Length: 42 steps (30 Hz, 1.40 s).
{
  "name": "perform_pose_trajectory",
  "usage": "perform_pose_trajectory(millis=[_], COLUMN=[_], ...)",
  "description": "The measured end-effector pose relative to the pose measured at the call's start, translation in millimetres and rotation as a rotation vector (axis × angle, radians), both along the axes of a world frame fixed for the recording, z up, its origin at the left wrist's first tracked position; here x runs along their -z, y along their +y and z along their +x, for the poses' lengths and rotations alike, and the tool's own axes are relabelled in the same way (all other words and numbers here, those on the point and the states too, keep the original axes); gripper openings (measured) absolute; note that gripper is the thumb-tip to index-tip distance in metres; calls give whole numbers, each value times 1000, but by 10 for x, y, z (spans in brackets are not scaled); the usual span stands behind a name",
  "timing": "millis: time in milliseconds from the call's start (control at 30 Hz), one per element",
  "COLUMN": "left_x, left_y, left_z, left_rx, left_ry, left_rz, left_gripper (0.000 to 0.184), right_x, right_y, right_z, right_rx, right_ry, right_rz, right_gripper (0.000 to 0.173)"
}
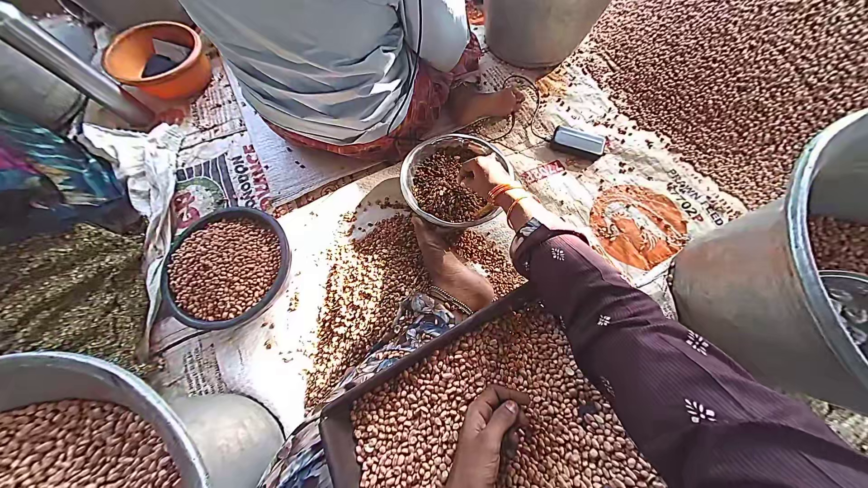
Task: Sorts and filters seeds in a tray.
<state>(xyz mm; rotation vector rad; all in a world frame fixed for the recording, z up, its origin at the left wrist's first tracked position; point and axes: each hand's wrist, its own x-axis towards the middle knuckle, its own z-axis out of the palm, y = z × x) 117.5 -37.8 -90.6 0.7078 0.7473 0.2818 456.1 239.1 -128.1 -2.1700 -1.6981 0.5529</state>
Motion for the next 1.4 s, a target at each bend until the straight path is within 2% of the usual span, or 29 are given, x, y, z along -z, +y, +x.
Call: perform_pose_trajectory(millis=[67,167,333,533,867,967,1067,1167,1200,1300,1400], left_x=[1,14,6,11,23,28,8,14,17,25,31], left_y=[0,-2,11,13,8,3,8,9,8,2,5], left_z=[-2,-10,-8,-13,-3,-5,3,2,2,2,5], left_rx=[-1,6,24,15,-5,-2,-5,2,1,-18,-25], left_ry=[2,4,7,5,-5,-12,5,5,2,-5,-13], left_rz=[-6,19,34,26,15,6,-5,0,5,10,16], left_gripper=[26,27,27,28,27,26,27,27,27,26,26], right_x=[26,-2,-40,19,29,3,-24,119,202,269,228], right_y=[-8,-55,-82,-50,-5,-11,69,113,116,91,79], right_z=[-10,-4,87,5,-130,-183,-248,-329,-350,-456,-512], right_rx=[-4,103,257,100,201,188,-32,-200,-187,-19,6], right_ry=[-18,-79,-70,-48,-159,-157,-119,-61,-21,116,38], right_rz=[10,1,-23,-60,-167,-71,121,138,146,144,83], right_gripper=[19,25,25,19,25,35,22,21,21,38,41])
